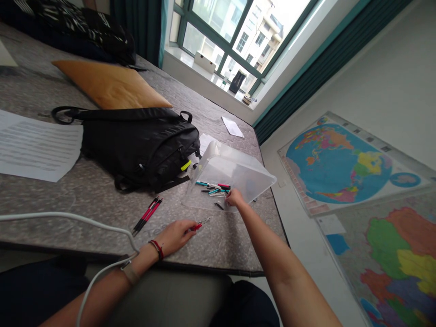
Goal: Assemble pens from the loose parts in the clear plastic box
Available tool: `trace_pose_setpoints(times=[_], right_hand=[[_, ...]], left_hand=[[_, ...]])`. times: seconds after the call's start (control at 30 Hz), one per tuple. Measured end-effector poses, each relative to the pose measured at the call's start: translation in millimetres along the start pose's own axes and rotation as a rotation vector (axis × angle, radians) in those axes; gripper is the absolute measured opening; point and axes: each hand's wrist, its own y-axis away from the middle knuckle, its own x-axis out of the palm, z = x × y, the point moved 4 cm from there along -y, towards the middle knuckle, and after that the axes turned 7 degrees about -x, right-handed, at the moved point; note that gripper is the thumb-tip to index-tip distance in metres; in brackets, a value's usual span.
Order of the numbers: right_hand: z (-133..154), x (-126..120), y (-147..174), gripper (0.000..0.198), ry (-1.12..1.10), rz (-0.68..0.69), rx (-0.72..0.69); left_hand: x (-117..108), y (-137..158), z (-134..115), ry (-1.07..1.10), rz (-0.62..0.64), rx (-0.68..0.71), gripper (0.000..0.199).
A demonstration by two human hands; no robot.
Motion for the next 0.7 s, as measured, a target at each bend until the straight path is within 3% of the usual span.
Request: trace_pose_setpoints(times=[0.23,0.7], right_hand=[[2,7,8,0.006,-0.039,0.023,0.019],[-10,-2,9,0.019,0.017,-0.179,-0.061]], left_hand=[[-1,1,-1,0.01,0.007,-0.011,0.021],[-2,2,-1,0.019,0.007,-0.016,0.022]])
